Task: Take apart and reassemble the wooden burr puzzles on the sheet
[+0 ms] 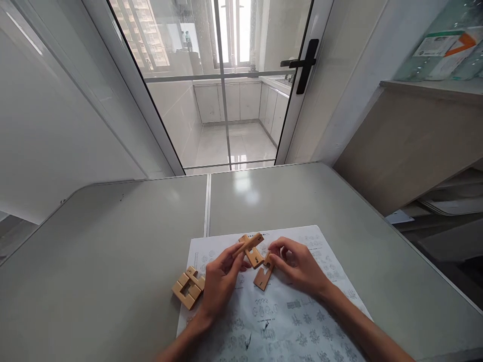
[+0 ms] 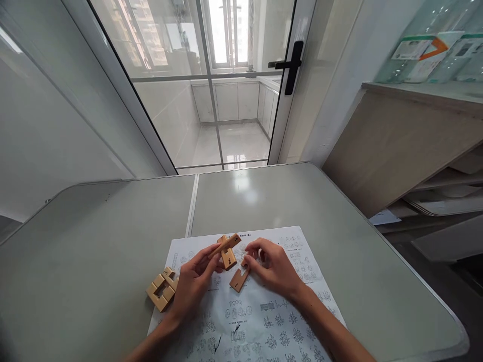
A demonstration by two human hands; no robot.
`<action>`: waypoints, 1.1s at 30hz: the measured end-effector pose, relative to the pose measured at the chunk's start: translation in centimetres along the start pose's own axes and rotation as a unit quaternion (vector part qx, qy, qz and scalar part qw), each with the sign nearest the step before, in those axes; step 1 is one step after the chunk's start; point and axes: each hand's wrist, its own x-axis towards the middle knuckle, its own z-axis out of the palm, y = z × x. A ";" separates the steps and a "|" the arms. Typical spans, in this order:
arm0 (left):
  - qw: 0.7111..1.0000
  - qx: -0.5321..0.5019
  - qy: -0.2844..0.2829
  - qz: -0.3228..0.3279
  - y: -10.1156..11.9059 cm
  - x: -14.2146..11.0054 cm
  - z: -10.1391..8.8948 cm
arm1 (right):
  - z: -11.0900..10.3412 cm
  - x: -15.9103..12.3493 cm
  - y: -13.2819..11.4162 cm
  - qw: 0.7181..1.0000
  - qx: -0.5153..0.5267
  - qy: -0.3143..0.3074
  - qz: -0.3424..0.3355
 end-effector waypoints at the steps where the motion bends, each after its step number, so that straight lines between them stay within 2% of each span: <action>1: 1.000 -0.008 0.002 -0.005 0.1 0.0 0.0 | -0.1 0.0 0.0 0.999 -0.031 -0.007 -0.028; 5: 0.998 -0.047 0.013 -0.029 0.4 0.2 -0.1 | -0.4 0.0 0.2 0.986 -0.101 -0.077 -0.107; 8: 0.997 -0.064 0.010 -0.035 0.4 0.3 -0.1 | -0.5 0.0 0.2 0.981 -0.126 -0.102 -0.110; 12: 0.997 -0.069 0.002 -0.038 0.5 0.3 -0.2 | -0.3 0.0 0.4 0.978 -0.151 -0.099 -0.105; 24: 0.993 -0.102 -0.014 -0.049 0.5 0.2 -0.5 | -0.2 0.1 1.0 0.984 -0.144 -0.092 -0.049; 28: 0.990 -0.129 -0.022 -0.058 0.4 0.3 -0.7 | -0.3 -0.1 0.8 0.993 -0.074 -0.089 -0.016; 33: 0.989 -0.131 -0.033 -0.058 0.0 0.5 -0.9 | -0.3 0.2 0.5 0.998 0.027 -0.013 0.064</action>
